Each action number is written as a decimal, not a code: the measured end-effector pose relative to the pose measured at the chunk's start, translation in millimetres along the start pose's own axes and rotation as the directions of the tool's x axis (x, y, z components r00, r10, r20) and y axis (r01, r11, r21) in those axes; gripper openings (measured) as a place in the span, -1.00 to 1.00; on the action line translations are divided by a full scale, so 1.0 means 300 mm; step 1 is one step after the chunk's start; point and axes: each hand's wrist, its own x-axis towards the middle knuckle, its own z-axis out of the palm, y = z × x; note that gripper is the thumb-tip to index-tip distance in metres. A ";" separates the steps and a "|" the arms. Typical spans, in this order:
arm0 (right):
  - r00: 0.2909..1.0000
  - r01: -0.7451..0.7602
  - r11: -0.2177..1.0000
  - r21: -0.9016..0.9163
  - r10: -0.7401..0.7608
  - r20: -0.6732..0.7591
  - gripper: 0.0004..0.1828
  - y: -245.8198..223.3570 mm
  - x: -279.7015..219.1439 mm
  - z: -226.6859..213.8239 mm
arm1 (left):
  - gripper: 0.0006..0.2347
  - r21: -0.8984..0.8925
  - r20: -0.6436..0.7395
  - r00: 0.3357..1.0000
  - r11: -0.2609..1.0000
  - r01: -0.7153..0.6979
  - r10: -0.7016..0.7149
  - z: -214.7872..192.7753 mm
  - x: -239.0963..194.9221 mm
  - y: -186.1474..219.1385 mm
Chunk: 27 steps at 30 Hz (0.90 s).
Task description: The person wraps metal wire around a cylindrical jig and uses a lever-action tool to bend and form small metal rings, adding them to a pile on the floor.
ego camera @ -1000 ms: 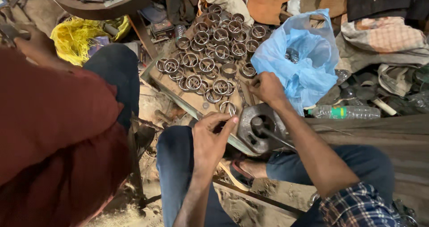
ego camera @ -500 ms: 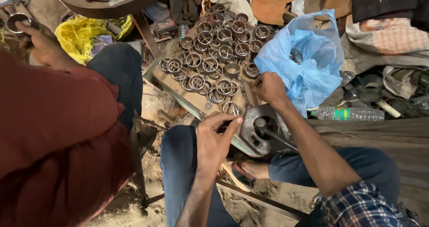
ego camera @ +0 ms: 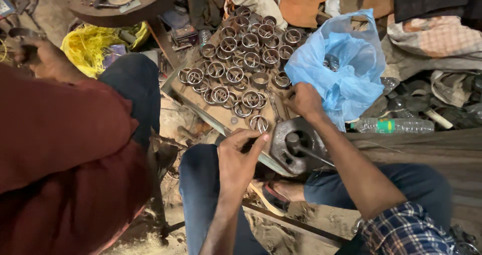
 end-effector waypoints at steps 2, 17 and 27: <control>0.999 -0.025 1.000 0.014 0.025 0.026 -0.69 -0.009 -0.005 -0.009 | -0.84 0.001 -0.011 1.000 1.000 -0.007 0.007 0.001 -0.001 -0.004; 0.995 -0.083 0.991 0.109 0.076 0.064 -0.71 -0.071 -0.010 -0.017 | -0.83 0.017 -0.008 1.000 1.000 0.013 -0.013 0.002 0.001 -0.003; 0.988 -0.153 0.982 0.115 0.155 -0.014 -0.70 -0.071 -0.042 -0.006 | -0.84 -0.002 -0.021 0.999 0.999 0.032 -0.032 0.006 0.000 0.002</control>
